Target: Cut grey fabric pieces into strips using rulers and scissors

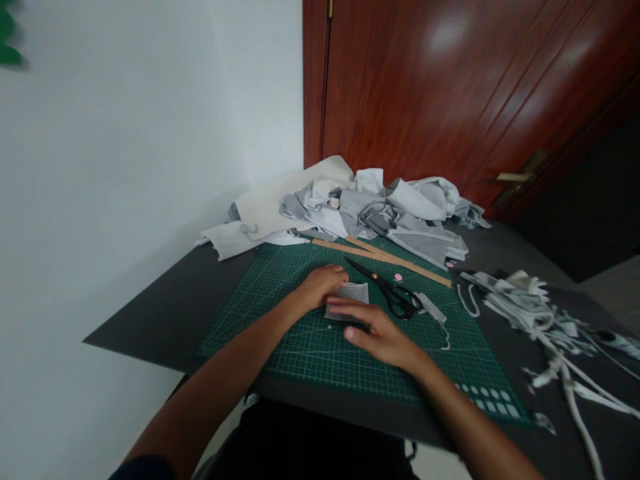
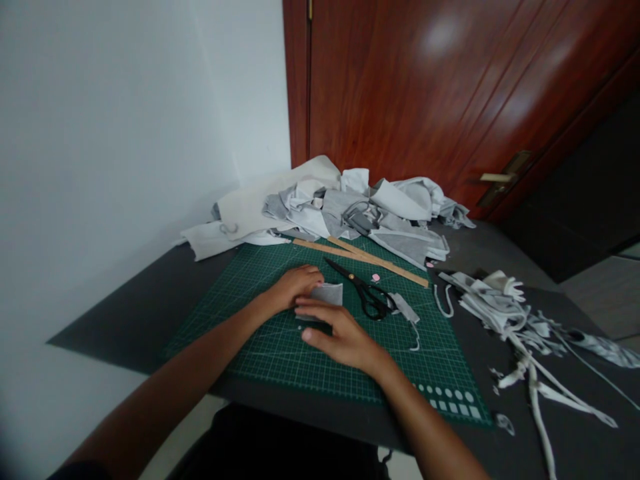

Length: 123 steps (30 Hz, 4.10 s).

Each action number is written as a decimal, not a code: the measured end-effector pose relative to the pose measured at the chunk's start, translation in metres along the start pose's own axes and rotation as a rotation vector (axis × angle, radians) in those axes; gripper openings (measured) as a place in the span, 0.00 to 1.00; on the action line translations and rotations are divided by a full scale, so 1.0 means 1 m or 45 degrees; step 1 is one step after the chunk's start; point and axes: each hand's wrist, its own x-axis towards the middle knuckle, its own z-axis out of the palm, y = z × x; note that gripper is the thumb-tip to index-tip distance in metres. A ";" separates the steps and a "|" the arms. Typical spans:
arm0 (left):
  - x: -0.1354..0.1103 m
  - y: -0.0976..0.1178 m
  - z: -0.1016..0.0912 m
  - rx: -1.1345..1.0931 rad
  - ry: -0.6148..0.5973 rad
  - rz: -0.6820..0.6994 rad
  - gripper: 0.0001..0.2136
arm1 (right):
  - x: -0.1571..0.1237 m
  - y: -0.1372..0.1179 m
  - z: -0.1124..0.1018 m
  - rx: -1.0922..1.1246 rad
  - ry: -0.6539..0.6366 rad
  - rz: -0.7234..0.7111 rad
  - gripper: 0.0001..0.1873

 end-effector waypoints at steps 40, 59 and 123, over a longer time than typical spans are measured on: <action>0.005 0.031 -0.003 -0.874 0.343 -0.101 0.05 | 0.012 0.042 -0.027 0.159 0.775 0.588 0.37; 0.004 0.045 -0.006 -1.010 0.305 -0.143 0.06 | 0.011 0.031 -0.029 0.010 0.913 0.164 0.11; 0.010 0.039 0.008 -1.988 0.663 -0.826 0.14 | 0.005 0.057 -0.039 -0.280 0.433 0.044 0.26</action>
